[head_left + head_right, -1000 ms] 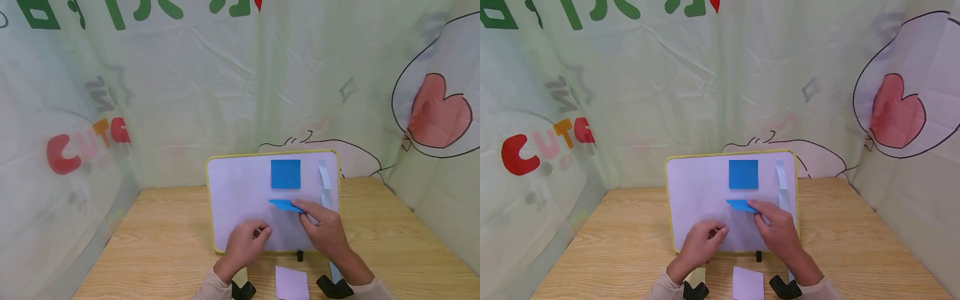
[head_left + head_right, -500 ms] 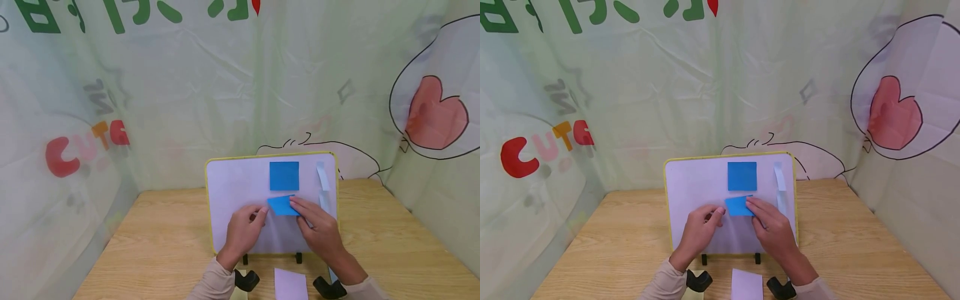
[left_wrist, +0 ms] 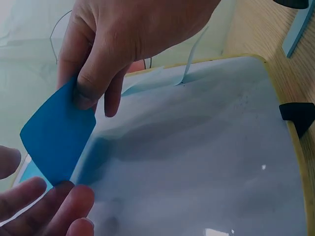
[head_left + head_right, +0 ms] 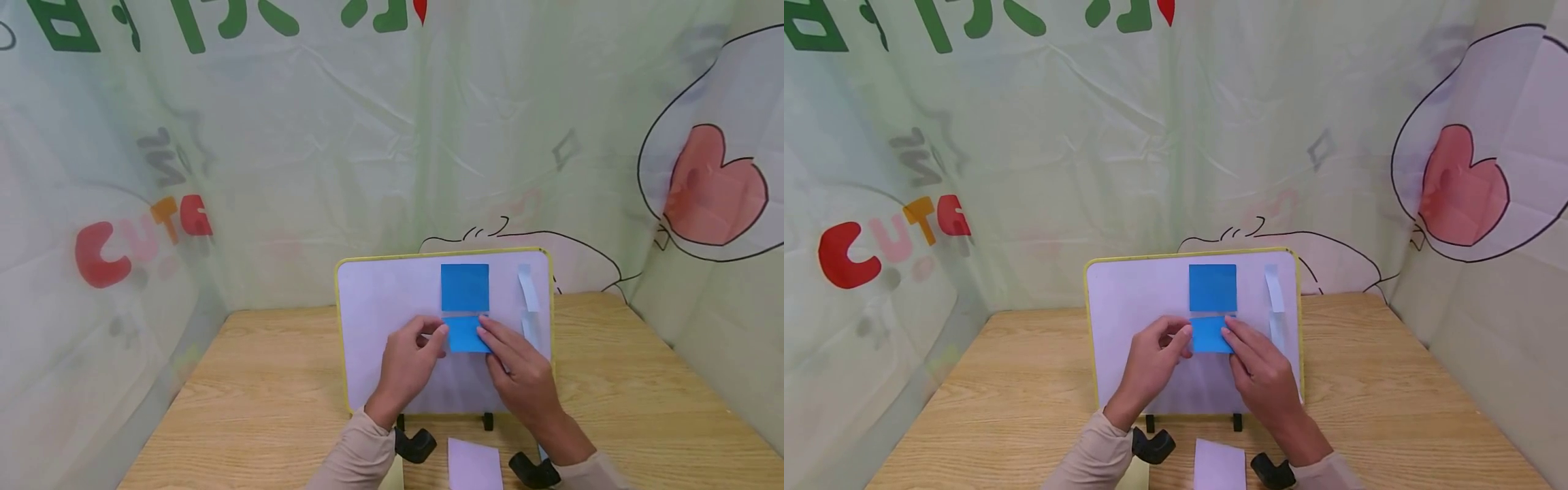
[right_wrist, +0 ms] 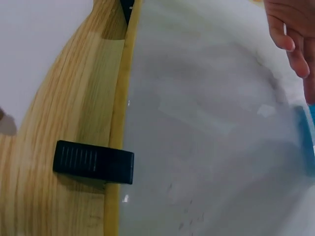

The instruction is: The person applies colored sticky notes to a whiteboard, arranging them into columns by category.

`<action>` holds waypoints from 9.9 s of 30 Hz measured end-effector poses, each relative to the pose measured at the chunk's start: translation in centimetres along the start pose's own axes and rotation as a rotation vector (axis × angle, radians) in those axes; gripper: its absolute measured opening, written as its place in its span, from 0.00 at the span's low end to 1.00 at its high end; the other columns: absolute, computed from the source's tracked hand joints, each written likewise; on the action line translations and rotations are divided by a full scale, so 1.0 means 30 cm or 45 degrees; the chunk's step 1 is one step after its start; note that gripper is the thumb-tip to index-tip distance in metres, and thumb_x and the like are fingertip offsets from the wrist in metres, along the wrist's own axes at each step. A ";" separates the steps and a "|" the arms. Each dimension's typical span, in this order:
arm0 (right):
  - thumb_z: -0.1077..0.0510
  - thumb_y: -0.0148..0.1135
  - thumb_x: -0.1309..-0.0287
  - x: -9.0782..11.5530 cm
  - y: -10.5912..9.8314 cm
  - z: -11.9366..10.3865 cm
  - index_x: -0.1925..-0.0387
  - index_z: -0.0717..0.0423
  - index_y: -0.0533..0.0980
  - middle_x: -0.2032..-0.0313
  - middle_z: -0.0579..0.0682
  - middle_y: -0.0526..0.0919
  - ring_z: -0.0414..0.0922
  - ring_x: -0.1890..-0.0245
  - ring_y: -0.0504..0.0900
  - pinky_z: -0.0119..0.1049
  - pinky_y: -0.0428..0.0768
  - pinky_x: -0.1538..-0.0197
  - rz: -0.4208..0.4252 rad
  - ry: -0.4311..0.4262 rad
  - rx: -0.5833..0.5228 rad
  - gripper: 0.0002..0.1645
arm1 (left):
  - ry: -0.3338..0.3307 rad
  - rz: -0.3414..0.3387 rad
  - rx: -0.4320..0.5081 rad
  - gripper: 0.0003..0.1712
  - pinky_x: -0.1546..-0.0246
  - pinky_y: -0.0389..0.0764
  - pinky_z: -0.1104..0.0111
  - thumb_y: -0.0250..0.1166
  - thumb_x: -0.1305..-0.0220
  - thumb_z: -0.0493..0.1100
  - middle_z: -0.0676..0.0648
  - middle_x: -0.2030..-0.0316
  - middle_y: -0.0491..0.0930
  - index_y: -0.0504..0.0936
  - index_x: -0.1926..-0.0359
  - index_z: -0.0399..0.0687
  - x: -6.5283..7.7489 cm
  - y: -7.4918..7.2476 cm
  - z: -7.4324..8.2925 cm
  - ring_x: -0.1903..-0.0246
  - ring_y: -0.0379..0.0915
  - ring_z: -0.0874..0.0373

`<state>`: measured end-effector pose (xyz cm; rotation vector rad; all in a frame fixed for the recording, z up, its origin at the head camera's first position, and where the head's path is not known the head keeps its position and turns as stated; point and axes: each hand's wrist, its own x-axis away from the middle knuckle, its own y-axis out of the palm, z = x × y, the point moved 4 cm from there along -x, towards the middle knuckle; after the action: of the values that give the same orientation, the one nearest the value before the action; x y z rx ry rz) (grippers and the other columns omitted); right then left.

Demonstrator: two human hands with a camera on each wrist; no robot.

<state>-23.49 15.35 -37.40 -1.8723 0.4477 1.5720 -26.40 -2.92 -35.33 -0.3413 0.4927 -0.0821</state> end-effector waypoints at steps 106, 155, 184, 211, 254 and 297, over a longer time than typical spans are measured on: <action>0.52 0.46 0.29 -0.036 0.066 -0.017 0.48 0.67 0.82 0.46 0.60 0.83 0.58 0.44 0.80 0.53 0.76 0.42 -0.369 -0.217 0.267 0.26 | 0.941 -0.152 -1.452 0.28 0.34 0.47 0.33 0.63 0.36 0.52 0.45 0.25 0.58 0.79 0.35 0.57 0.128 0.067 -0.131 0.26 0.51 0.44; 0.47 0.37 0.25 -0.057 0.109 -0.024 0.50 0.63 0.83 0.47 0.56 0.85 0.58 0.46 0.80 0.56 0.77 0.47 -0.374 -0.237 0.262 0.32 | 0.974 -0.060 -1.434 0.29 0.35 0.50 0.32 0.62 0.39 0.51 0.45 0.25 0.57 0.78 0.36 0.56 0.140 0.077 -0.160 0.26 0.51 0.45; 0.59 0.61 0.50 -0.043 0.026 0.018 0.51 0.66 0.83 0.51 0.60 0.86 0.62 0.54 0.83 0.59 0.80 0.55 -0.334 -0.141 0.409 0.24 | 0.881 -0.103 -1.419 0.29 0.34 0.44 0.32 0.62 0.36 0.51 0.46 0.25 0.59 0.77 0.33 0.57 0.141 0.083 -0.155 0.25 0.49 0.46; 0.57 0.57 0.47 -0.020 -0.021 0.055 0.54 0.67 0.83 0.54 0.61 0.86 0.61 0.57 0.83 0.58 0.80 0.59 -0.323 -0.069 0.487 0.22 | 0.879 -0.076 -1.383 0.28 0.36 0.50 0.31 0.70 0.43 0.51 0.45 0.27 0.62 0.82 0.40 0.58 0.155 0.059 -0.149 0.27 0.53 0.45; 0.51 0.63 0.32 0.187 0.298 -0.355 0.49 0.49 0.83 0.49 0.38 0.82 0.36 0.48 0.78 0.35 0.79 0.49 -1.239 0.022 -0.535 0.13 | 0.177 -0.582 -0.788 0.04 0.70 0.73 0.77 0.68 0.34 0.47 0.65 0.70 0.74 0.88 0.61 0.56 0.345 -0.305 -0.313 0.70 0.71 0.73; 0.43 0.55 0.28 0.233 0.313 -0.304 0.43 0.44 0.83 0.38 0.39 0.77 0.42 0.40 0.74 0.49 0.75 0.43 -1.510 0.153 -0.546 0.21 | -0.097 -1.100 -0.287 0.32 0.53 0.69 0.72 0.77 0.46 0.51 0.60 0.50 0.70 0.80 0.39 0.54 0.351 -0.347 -0.341 0.53 0.64 0.67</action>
<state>-21.03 3.40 -45.86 -1.9068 -0.8937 0.7413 -21.97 -17.47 -44.97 -0.7588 0.2492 -0.8527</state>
